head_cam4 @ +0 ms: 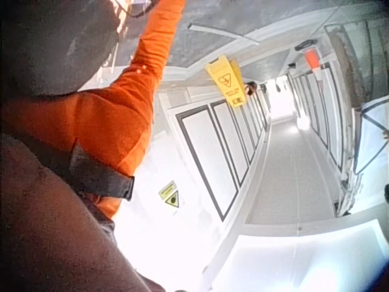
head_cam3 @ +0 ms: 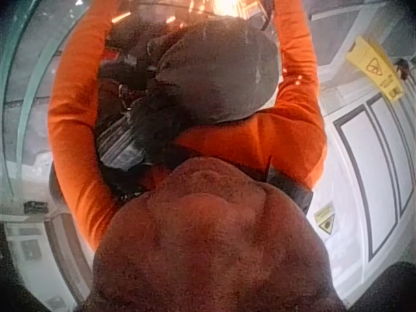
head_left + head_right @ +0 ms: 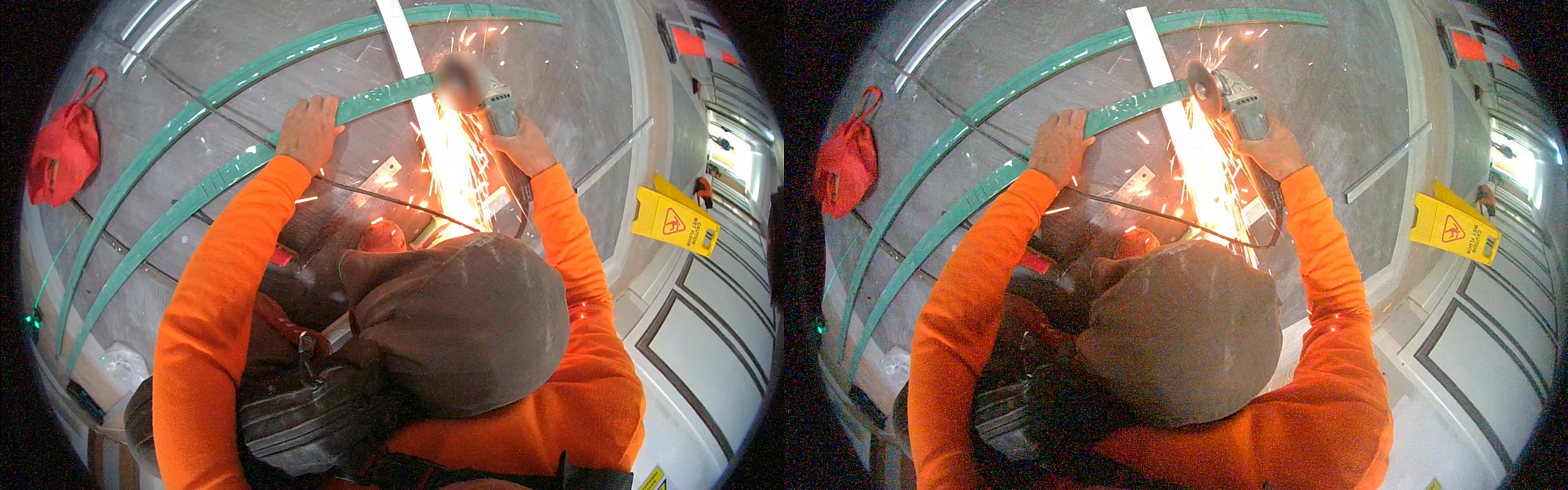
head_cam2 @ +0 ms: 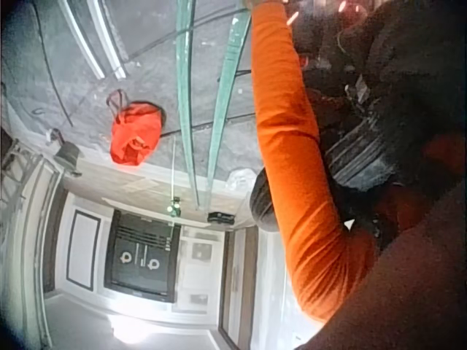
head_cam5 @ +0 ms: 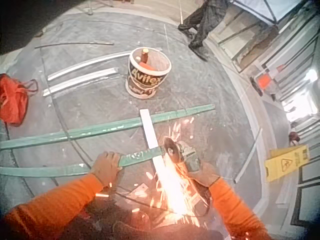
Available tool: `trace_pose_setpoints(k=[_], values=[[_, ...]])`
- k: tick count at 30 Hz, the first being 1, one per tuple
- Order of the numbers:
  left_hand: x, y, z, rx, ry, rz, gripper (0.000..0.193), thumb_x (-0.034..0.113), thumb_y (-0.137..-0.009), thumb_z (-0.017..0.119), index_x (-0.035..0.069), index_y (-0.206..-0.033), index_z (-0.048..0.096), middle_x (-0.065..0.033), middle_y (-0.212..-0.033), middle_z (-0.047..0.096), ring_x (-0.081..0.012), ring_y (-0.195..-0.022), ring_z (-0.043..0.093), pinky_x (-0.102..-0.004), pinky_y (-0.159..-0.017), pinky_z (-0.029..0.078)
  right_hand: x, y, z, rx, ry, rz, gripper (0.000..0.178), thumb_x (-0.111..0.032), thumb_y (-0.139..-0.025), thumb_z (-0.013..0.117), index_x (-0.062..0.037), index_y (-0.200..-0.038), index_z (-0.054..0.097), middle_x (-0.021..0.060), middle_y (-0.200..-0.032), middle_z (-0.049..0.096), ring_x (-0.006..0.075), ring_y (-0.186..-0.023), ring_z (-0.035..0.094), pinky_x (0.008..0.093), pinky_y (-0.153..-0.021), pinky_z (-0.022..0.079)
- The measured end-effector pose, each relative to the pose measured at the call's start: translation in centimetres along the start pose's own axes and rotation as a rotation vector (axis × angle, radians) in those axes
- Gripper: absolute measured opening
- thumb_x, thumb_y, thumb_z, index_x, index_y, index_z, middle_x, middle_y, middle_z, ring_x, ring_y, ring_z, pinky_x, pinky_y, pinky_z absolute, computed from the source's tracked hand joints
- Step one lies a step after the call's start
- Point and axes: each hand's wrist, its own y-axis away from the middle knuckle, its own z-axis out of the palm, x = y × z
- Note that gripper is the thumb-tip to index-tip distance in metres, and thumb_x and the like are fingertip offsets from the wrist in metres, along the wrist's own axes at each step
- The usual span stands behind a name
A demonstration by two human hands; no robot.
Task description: The person uses an angle grinder to cut a green metal strip on the floor. They then measure and mark the strip with a tape measure, ruler, and marker. The person cuts the strip again with the angle grinder and finally uses tin snips to trim the edge.
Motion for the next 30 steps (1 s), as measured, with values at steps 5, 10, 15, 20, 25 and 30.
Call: trace_pose_setpoints(k=[5,10,15,20,25,30], values=[[0.0,0.0,-0.1,0.009,0.002,-0.001,0.043,0.030,-0.085,0.068,0.004,-0.116,0.052,-0.0153,-0.106,0.060,-0.0338,-0.095,0.059,-0.0435,-0.083,0.049,0.3,-0.1,0.2,0.040,0.006,-0.046,0.070,-0.033,-0.068,0.077,0.0012,-0.125,0.055,0.0240,-0.111,0.065,0.0350,-0.103,0.064,0.0404,-0.089,0.049],[-0.1,0.1,0.0,0.055,0.020,0.013,0.043,0.030,-0.085,0.068,0.004,-0.116,0.052,-0.0160,-0.105,0.060,-0.0343,-0.095,0.060,-0.0438,-0.083,0.049,0.1,-0.2,0.7,0.096,-0.037,-0.120,0.065,-0.030,-0.069,0.076,0.0019,-0.122,0.056,0.0185,-0.109,0.066,0.0263,-0.099,0.064,0.0353,-0.087,0.049],[-0.1,0.2,0.2,0.068,-0.009,0.010,0.036,0.029,-0.086,0.067,0.007,-0.110,0.051,-0.0125,-0.104,0.061,-0.0311,-0.097,0.060,-0.0427,-0.084,0.049,-1.4,0.0,0.4,0.045,0.013,-0.017,0.070,-0.035,-0.068,0.078,0.0017,-0.123,0.055,0.0236,-0.107,0.067,0.0354,-0.100,0.065,0.0401,-0.087,0.050],[0.0,0.2,-0.2,0.026,0.013,-0.012,0.037,0.029,-0.086,0.067,0.007,-0.111,0.053,-0.0135,-0.106,0.061,-0.0325,-0.100,0.059,-0.0432,-0.086,0.047,-1.8,0.3,0.3,0.031,0.055,0.058,0.072,-0.040,-0.067,0.078,0.0015,-0.122,0.057,0.0267,-0.110,0.066,0.0397,-0.103,0.065,0.0421,-0.090,0.050],[0.4,0.4,-0.9,0.053,0.090,-0.003,0.050,0.033,-0.085,0.068,0.004,-0.123,0.052,-0.0171,-0.111,0.059,-0.0354,-0.099,0.058,-0.0462,-0.089,0.046,-1.3,0.5,0.8,0.104,0.092,0.063,0.066,-0.034,-0.069,0.077,0.0034,-0.119,0.057,0.0232,-0.104,0.067,0.0304,-0.095,0.066,0.0383,-0.085,0.050],[-1.6,-0.1,0.7,0.011,0.117,0.027,0.055,0.035,-0.085,0.068,0.004,-0.127,0.050,-0.0184,-0.115,0.060,-0.0369,-0.106,0.057,-0.0475,-0.093,0.044,-2.2,0.7,0.8,0.131,-0.005,-0.020,0.062,-0.027,-0.069,0.076,0.0028,-0.120,0.057,0.0207,-0.106,0.067,0.0281,-0.097,0.065,0.0370,-0.086,0.049]])
